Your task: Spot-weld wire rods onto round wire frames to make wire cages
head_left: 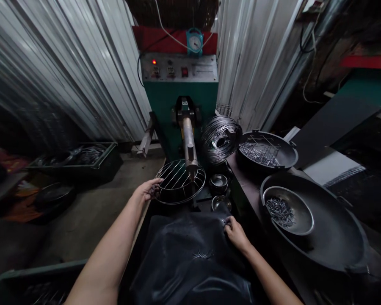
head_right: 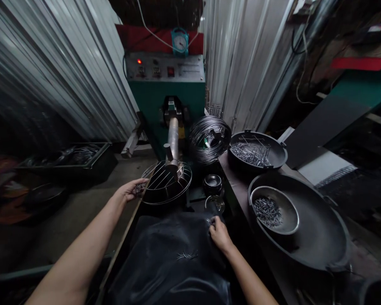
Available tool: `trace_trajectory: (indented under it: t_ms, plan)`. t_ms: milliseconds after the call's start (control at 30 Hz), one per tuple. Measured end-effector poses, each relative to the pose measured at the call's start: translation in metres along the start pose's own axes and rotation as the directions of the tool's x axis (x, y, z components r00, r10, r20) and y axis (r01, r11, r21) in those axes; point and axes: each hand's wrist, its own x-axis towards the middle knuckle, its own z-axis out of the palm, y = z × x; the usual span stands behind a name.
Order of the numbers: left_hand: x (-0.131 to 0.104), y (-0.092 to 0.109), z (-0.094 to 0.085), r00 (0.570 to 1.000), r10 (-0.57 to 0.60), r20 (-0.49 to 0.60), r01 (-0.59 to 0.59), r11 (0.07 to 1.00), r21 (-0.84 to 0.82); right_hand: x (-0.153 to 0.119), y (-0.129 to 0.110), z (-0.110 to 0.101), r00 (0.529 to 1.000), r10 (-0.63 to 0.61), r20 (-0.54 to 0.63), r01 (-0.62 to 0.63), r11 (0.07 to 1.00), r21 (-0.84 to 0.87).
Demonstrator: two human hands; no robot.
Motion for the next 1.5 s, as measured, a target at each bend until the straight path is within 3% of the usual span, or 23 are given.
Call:
trace_trajectory:
  t_ms: [167,300,400,500,600,733,867,967,1167,1500]
  plan:
    - [-0.009,-0.016,0.000,0.997,-0.060,0.039,0.065,0.991,-0.117,0.005,-0.017,-0.007,0.986,0.130,0.105,-0.155,0.947,0.282]
    - [-0.013,-0.023,0.003,1.000,-0.001,-0.028,-0.005,0.983,-0.185,0.023,-0.076,-0.009,0.998,-0.040,0.048,0.006,0.821,0.571]
    - [-0.015,-0.026,0.007,0.996,0.054,-0.072,-0.068,0.977,-0.201,0.042,-0.123,0.005,0.985,-0.170,-0.001,0.126,0.727,0.675]
    - [-0.019,-0.030,0.009,0.989,0.109,-0.095,-0.128,0.968,-0.214,0.059,-0.146,0.026,0.968,-0.247,0.046,0.167,0.771,0.614]
    - [-0.023,-0.031,0.009,0.977,0.190,-0.097,-0.207,0.954,-0.219,0.071,-0.145,0.040,0.958,-0.273,0.088,0.200,0.856,0.477]
    - [-0.026,-0.030,0.010,0.962,0.259,-0.089,-0.271,0.946,-0.179,0.076,-0.145,0.034,0.963,-0.254,0.092,0.195,0.891,0.410]
    - [-0.026,-0.027,0.011,0.958,0.270,-0.101,-0.283,0.946,-0.156,0.070,-0.155,0.018,0.965,-0.258,0.046,0.205,0.853,0.481]
    - [-0.025,-0.026,0.012,0.966,0.247,-0.081,-0.257,0.950,-0.179,0.070,-0.153,0.021,0.963,-0.270,0.012,0.220,0.809,0.545]
    - [-0.021,-0.030,0.012,0.962,0.246,-0.116,-0.263,0.951,-0.166,0.077,-0.137,0.038,0.957,-0.275,0.092,0.209,0.873,0.441]
    - [-0.025,-0.027,0.014,0.955,0.292,-0.059,-0.297,0.932,-0.205,0.082,-0.140,0.028,0.923,-0.352,0.154,0.276,0.886,0.373]
